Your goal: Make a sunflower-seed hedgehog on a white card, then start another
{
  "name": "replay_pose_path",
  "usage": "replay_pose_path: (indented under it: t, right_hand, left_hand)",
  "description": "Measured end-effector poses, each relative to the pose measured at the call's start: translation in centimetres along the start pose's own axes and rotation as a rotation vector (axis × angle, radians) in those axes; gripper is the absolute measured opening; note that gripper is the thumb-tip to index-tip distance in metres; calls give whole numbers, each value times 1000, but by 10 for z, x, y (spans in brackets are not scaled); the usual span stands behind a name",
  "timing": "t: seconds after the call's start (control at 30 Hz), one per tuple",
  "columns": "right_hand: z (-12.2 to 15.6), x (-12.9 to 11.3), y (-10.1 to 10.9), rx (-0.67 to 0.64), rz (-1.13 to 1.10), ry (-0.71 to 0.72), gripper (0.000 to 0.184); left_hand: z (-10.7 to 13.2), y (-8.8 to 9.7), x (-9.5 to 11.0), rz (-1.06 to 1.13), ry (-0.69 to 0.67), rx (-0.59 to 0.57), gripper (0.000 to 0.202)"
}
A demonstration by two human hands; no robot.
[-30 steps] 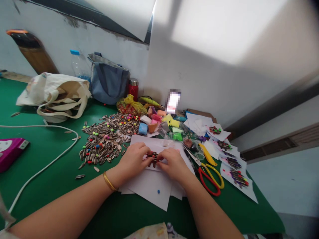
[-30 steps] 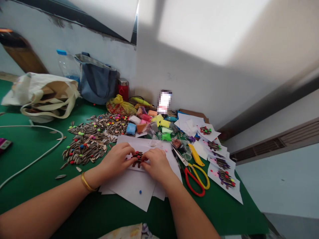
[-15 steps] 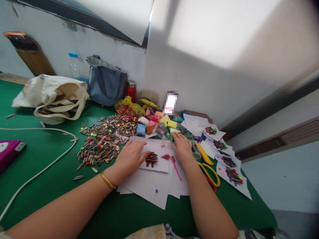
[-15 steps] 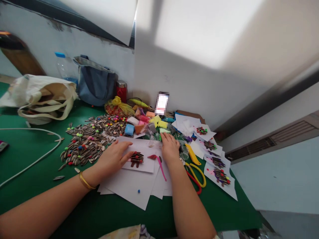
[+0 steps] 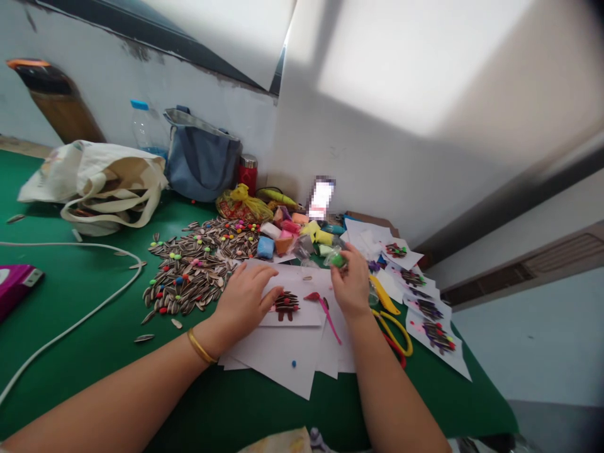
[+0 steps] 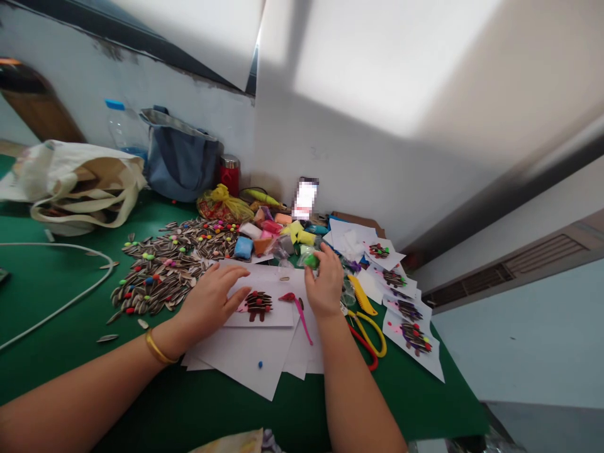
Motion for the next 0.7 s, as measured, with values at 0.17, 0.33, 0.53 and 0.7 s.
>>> replay_pose_path:
  t: [0.17, 0.33, 0.53, 0.7]
  right_hand:
    - [10, -52, 9, 5, -308, 104, 25]
    - [16, -87, 2, -176, -525, 188, 23]
    - [16, -91, 3, -188, -615, 226, 21]
    - [14, -93, 3, -209, -617, 222, 15]
  left_hand:
    - [8, 10, 10, 314, -45, 37, 24]
    - [14, 3, 8, 601, 13, -34, 21]
    - [10, -4, 9, 912, 146, -158, 14]
    - [7, -7, 11, 924, 183, -214, 8]
Point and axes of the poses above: each hand's wrist, its own z-axis away from the middle knuckle, its own y-axis out of the back of the hand, x = y × z, the point moved 6 cm from there along -z, towards the middle knuckle, and after that the axes turned 12 degrees about y, right-handed, at the moved point
